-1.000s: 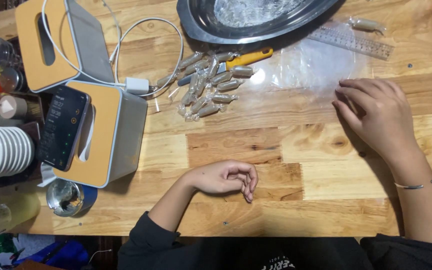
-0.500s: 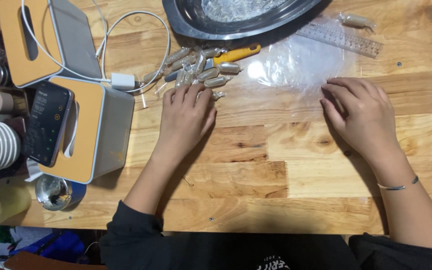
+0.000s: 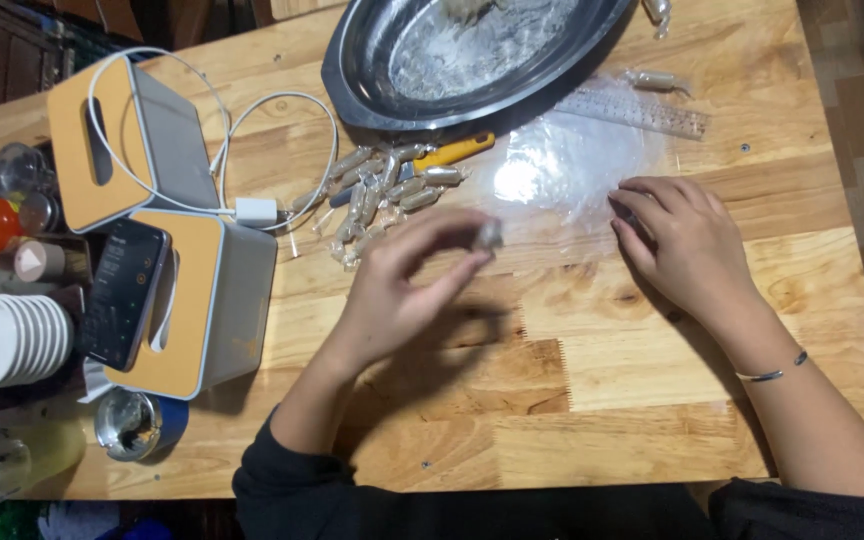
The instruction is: Filling small plastic sleeves with food paste using a spatula and rolling them into individual portions.
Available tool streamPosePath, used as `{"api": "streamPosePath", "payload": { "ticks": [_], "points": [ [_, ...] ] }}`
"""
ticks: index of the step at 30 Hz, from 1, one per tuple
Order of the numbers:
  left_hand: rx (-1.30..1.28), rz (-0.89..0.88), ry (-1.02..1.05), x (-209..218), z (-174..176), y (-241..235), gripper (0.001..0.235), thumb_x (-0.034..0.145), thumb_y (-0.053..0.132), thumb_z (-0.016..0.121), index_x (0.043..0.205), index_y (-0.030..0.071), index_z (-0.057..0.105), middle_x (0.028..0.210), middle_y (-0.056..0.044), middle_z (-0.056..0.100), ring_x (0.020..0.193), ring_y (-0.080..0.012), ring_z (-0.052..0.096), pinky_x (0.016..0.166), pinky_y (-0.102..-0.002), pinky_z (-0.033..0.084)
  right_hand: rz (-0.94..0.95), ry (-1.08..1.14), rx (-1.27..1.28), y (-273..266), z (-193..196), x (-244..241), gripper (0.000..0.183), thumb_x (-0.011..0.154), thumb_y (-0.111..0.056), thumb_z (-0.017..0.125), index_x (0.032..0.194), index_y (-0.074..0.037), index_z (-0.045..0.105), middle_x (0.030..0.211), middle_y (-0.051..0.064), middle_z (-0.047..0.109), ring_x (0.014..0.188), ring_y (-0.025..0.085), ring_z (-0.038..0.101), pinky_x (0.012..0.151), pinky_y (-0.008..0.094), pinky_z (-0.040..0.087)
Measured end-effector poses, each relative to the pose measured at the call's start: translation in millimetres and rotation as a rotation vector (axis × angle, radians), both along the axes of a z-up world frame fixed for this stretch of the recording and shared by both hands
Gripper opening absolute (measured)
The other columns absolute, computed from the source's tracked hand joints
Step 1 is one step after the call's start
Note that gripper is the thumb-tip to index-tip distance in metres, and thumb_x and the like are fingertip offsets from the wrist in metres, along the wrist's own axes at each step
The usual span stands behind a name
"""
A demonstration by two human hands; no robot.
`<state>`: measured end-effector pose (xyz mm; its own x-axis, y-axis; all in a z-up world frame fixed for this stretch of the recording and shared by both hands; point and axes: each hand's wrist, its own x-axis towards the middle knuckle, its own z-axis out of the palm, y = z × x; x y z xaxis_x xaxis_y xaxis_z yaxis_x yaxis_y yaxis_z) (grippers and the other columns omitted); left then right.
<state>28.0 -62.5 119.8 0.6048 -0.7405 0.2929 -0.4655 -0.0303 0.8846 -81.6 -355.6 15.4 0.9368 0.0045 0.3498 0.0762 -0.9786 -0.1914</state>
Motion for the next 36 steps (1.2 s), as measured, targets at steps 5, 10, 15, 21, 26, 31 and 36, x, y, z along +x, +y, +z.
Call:
{"api": "streamPosePath", "payload": {
  "ticks": [5, 10, 15, 21, 26, 31, 36],
  "points": [
    [-0.179, -0.242, 0.345, -44, 35, 17, 0.027, 0.103, 0.005, 0.063, 0.129, -0.002, 0.061, 0.127, -0.019, 0.07, 0.121, -0.0317, 0.073, 0.111, -0.039, 0.061, -0.011, 0.041, 0.031, 0, -3, 1, 0.033, 0.099, -0.021, 0.066, 0.128, -0.008, 0.072, 0.13, 0.007, 0.07, 0.117, 0.029, 0.063, 0.098, 0.044, 0.051],
    [-0.254, -0.331, 0.411, -57, 30, 20, 0.027, 0.106, 0.001, 0.06, 0.132, -0.005, 0.058, 0.127, -0.023, 0.069, 0.124, -0.0347, 0.071, 0.115, -0.042, 0.06, -0.026, 0.037, -0.023, -3, -6, 0, 0.032, 0.099, -0.025, 0.067, 0.129, -0.014, 0.074, 0.133, 0.003, 0.071, 0.12, 0.026, 0.063, 0.097, 0.042, 0.041],
    [-0.366, -0.336, 0.661, -65, 20, 20, 0.029, 0.107, 0.0, 0.058, 0.135, -0.007, 0.054, 0.125, -0.026, 0.067, 0.114, -0.0395, 0.071, 0.111, -0.05, 0.059, 0.028, -0.151, 0.016, -1, 14, -1, 0.024, 0.101, -0.025, 0.073, 0.122, -0.013, 0.074, 0.133, 0.008, 0.072, 0.123, 0.029, 0.064, 0.103, 0.043, 0.035],
    [-0.267, -0.208, 0.427, -68, 20, 22, 0.032, 0.096, -0.001, 0.072, 0.126, -0.004, 0.062, 0.124, -0.019, 0.067, 0.118, -0.0282, 0.068, 0.111, -0.035, 0.056, 0.375, -0.07, 0.763, 43, 95, -28, 0.022, 0.098, -0.021, 0.06, 0.106, -0.003, 0.069, 0.106, 0.01, 0.074, 0.103, 0.025, 0.072, 0.102, 0.039, 0.055],
    [-0.206, -0.099, 0.012, -73, 35, 20, 0.029, 0.096, 0.008, 0.075, 0.122, 0.001, 0.066, 0.116, -0.017, 0.066, 0.104, -0.0255, 0.072, 0.095, -0.03, 0.062, 0.731, 0.051, 0.668, 73, 159, -26, 0.026, 0.091, -0.029, 0.068, 0.103, -0.006, 0.063, 0.1, 0.007, 0.071, 0.092, 0.025, 0.072, 0.084, 0.037, 0.056],
    [-0.154, -0.066, -0.353, -81, 38, 26, 0.035, 0.098, 0.005, 0.075, 0.129, -0.001, 0.063, 0.111, -0.016, 0.062, 0.098, -0.0238, 0.071, 0.092, -0.03, 0.063, 0.799, -0.008, 0.692, 83, 159, -25, 0.026, 0.096, -0.025, 0.059, 0.111, -0.004, 0.06, 0.102, 0.008, 0.069, 0.089, 0.027, 0.07, 0.08, 0.037, 0.054],
    [-0.172, -0.095, -0.496, -83, 49, 26, 0.031, 0.098, -0.002, 0.075, 0.126, -0.004, 0.062, 0.116, -0.018, 0.064, 0.101, -0.027, 0.075, 0.095, -0.035, 0.066, 0.799, -0.055, 0.707, 78, 160, -31, 0.026, 0.096, -0.024, 0.064, 0.112, -0.004, 0.061, 0.103, 0.01, 0.071, 0.092, 0.027, 0.072, 0.084, 0.038, 0.055]
  ]
}}
